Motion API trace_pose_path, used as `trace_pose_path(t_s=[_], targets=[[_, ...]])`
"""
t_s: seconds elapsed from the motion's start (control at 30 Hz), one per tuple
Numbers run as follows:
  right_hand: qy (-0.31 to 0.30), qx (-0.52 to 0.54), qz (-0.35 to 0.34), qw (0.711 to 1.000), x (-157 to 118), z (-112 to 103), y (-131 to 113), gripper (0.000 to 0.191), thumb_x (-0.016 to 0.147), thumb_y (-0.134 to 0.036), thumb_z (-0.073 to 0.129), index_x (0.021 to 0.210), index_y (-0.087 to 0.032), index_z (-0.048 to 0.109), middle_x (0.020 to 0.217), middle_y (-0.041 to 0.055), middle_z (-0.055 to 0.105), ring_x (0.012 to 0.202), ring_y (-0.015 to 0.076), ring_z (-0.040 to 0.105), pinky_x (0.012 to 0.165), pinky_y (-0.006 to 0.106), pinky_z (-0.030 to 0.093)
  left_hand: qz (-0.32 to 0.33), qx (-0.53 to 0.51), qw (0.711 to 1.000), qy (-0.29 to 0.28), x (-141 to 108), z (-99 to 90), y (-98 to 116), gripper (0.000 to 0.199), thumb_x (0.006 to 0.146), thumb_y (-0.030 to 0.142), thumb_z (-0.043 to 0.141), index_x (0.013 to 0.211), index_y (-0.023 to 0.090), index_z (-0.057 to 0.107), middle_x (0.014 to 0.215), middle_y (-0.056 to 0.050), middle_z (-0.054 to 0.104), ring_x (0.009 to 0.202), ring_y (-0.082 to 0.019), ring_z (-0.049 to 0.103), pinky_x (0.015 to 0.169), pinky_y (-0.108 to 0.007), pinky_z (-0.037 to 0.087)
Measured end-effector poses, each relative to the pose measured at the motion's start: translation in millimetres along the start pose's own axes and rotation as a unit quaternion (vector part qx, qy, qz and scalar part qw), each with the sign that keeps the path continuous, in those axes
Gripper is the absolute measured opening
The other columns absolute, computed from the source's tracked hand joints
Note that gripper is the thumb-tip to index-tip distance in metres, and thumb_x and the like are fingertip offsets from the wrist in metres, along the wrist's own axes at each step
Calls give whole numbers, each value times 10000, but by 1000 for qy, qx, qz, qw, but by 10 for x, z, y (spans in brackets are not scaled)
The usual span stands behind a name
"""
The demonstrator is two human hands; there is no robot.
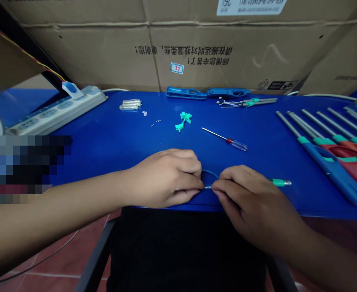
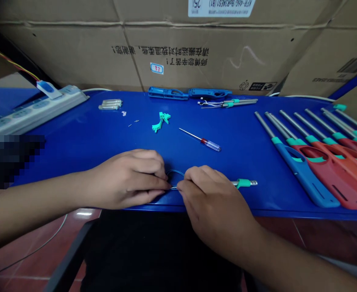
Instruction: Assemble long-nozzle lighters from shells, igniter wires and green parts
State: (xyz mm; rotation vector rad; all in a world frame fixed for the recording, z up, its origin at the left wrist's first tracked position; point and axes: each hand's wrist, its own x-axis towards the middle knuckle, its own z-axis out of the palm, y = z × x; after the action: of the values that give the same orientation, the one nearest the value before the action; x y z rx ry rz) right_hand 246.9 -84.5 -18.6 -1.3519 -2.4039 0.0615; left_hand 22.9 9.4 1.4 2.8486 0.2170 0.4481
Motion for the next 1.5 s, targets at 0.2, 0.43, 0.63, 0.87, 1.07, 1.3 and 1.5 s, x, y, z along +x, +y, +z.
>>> trace_pose_path(t_s=[0.2,0.43,0.63,0.87,1.07,1.3,1.5], targets=[[-19,-71,-22,997,45,-22,-37,157,891,-104,534,912,-186,666,907,71,627,806,231,528,759,400,392,-5,-44,999,9,8,-6,-24,186,961,241,574,1026,193,741,954,-60,745,968,-196,653,880,-347,520],[-11,-54,-11,998,27,-34,-38,168,914,-119,533,913,-187,686,908,72,631,831,234,528,748,392,376,-6,-104,995,10,-10,-72,-52,208,945,215,590,1112,182,708,1025,-83,749,1019,-196,668,918,-335,536],[-11,-33,0,999,27,-27,-37,187,963,-171,513,902,-182,689,907,73,625,835,227,531,738,379,367,-88,-130,988,12,14,-157,-131,212,890,269,679,1063,168,748,951,-64,730,842,-146,671,778,-263,531],[-1,-45,-4,999,31,-31,-23,210,983,-197,496,894,-185,687,890,59,612,809,219,516,712,368,344,-163,-106,981,-14,33,-154,-33,129,866,243,689,934,189,784,866,-23,712,741,-112,650,676,-222,489],[-14,-50,-6,999,32,-29,-14,211,983,-208,495,904,-191,690,891,52,600,811,219,514,717,365,341,-200,-93,975,10,-2,-166,60,119,867,235,680,897,192,787,868,-22,726,764,-119,661,694,-227,496],[-30,-50,-2,998,45,-36,-6,238,994,-232,473,905,-185,689,887,56,586,825,220,515,721,364,354,-270,-127,954,23,-22,-116,55,97,834,265,708,852,213,789,801,-2,707,660,-89,613,557,-197,438],[-35,-30,3,999,54,-50,10,243,993,-224,472,922,-176,699,898,60,595,838,218,537,733,369,380,-337,-217,916,13,-8,-99,20,89,787,244,720,826,197,784,776,-10,705,655,-106,631,569,-211,470]])
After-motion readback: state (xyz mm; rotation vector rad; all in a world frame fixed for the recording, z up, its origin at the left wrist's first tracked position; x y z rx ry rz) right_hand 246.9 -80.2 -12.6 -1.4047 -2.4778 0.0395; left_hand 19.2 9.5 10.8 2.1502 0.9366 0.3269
